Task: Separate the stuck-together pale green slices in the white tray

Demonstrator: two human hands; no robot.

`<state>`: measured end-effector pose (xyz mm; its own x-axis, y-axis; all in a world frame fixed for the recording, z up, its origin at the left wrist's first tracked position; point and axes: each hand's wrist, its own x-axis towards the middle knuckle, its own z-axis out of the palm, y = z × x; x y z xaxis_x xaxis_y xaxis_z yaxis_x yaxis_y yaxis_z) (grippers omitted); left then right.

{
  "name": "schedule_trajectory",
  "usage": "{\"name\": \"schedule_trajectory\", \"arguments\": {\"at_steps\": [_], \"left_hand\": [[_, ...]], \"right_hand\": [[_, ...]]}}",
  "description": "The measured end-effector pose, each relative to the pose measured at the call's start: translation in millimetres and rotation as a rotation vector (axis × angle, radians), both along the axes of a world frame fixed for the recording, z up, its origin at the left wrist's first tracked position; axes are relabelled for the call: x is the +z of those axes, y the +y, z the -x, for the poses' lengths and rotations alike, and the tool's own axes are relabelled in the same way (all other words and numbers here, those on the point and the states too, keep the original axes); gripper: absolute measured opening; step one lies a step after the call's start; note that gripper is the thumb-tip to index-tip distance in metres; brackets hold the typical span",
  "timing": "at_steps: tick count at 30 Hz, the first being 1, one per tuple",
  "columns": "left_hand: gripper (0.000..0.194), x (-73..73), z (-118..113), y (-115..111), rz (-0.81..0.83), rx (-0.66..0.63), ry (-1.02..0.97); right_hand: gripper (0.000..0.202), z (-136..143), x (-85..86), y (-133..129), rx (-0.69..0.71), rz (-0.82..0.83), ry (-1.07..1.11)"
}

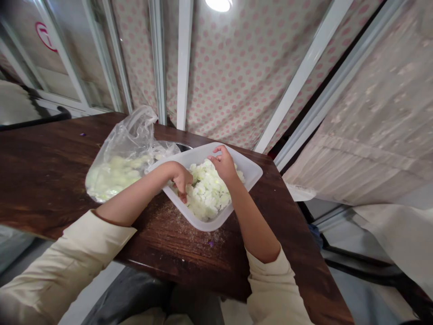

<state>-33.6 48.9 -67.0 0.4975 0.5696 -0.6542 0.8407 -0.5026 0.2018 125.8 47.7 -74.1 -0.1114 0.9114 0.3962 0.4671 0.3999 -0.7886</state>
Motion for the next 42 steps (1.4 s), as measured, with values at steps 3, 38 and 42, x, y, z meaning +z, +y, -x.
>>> {"name": "schedule_trajectory", "arguments": {"at_steps": [3,38,42], "left_hand": [[0.018,1.9,-5,-7,-0.008,0.032,-0.043],[0.035,-10.5,-6,21,-0.563,0.275,-1.04],[0.026,-8.1,-8,19,-0.588,0.208,-1.07]], "right_hand": [[0.022,1,2.0,-1,0.006,0.057,0.048],[0.028,-1,0.2,-3,-0.005,0.095,-0.23],[0.03,0,-0.1,-2,0.058,0.121,-0.183]]}}
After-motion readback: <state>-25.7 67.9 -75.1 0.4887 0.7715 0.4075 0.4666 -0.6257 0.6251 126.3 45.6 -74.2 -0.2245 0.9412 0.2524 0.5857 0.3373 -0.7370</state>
